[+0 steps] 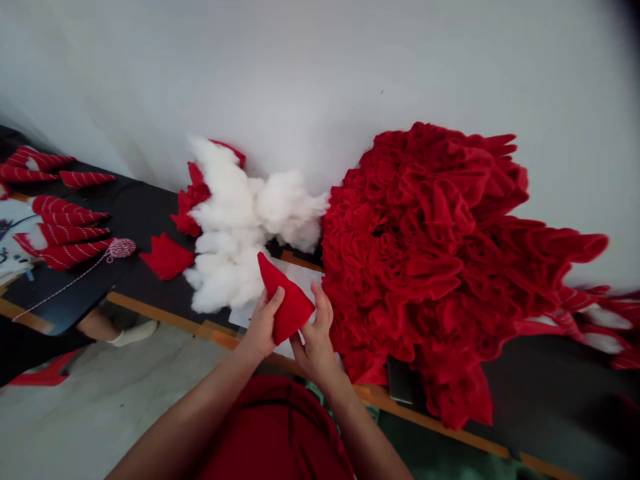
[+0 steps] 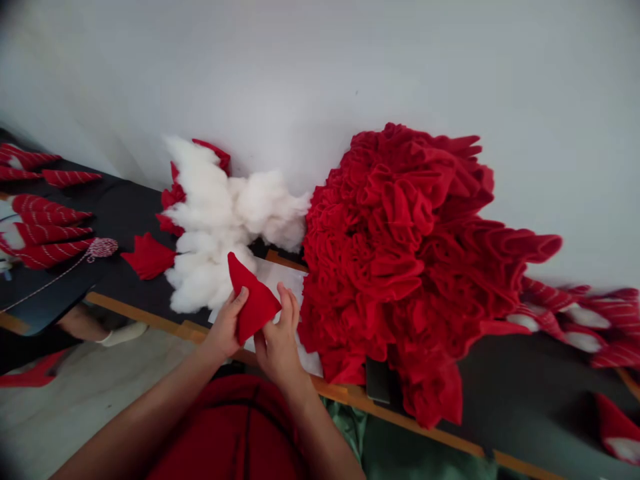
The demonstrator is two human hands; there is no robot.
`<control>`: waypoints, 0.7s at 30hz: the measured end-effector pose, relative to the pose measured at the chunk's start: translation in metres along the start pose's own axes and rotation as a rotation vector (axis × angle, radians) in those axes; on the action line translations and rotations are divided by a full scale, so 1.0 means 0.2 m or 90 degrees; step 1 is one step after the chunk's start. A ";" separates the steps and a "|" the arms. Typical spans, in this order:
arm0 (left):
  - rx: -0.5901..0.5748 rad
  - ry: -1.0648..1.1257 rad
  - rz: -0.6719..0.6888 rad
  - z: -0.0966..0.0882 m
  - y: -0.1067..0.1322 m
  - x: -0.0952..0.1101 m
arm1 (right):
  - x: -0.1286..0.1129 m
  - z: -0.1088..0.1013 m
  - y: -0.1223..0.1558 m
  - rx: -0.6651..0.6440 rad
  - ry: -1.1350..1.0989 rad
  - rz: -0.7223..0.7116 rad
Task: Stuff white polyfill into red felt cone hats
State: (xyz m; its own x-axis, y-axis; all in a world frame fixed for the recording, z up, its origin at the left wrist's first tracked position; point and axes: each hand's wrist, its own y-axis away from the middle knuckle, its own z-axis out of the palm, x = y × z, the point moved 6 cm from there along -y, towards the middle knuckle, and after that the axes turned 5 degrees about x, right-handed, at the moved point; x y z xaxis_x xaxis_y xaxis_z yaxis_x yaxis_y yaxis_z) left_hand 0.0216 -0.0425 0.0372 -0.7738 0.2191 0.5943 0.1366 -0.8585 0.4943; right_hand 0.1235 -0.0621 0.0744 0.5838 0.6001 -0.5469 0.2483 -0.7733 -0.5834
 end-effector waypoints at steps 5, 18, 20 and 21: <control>-0.069 0.069 -0.064 0.04 0.00 -0.02 | 0.07 -0.02 0.01 0.058 -0.088 0.090; -0.028 0.085 -0.064 0.05 0.01 -0.05 | 0.02 -0.03 0.09 0.140 -0.051 0.049; -0.047 0.077 -0.042 0.06 0.02 -0.05 | 0.01 -0.02 0.08 0.096 -0.033 0.035; -0.059 0.071 -0.034 0.06 0.02 -0.05 | 0.01 -0.02 0.07 0.080 -0.029 0.028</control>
State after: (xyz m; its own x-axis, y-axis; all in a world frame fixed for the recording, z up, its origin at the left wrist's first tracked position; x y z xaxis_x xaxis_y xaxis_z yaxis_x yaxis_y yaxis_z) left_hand 0.0382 -0.0433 0.0408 -0.8429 0.2180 0.4920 0.0392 -0.8870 0.4601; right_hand 0.1312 -0.0713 0.0672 0.5562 0.5764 -0.5987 0.1220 -0.7692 -0.6273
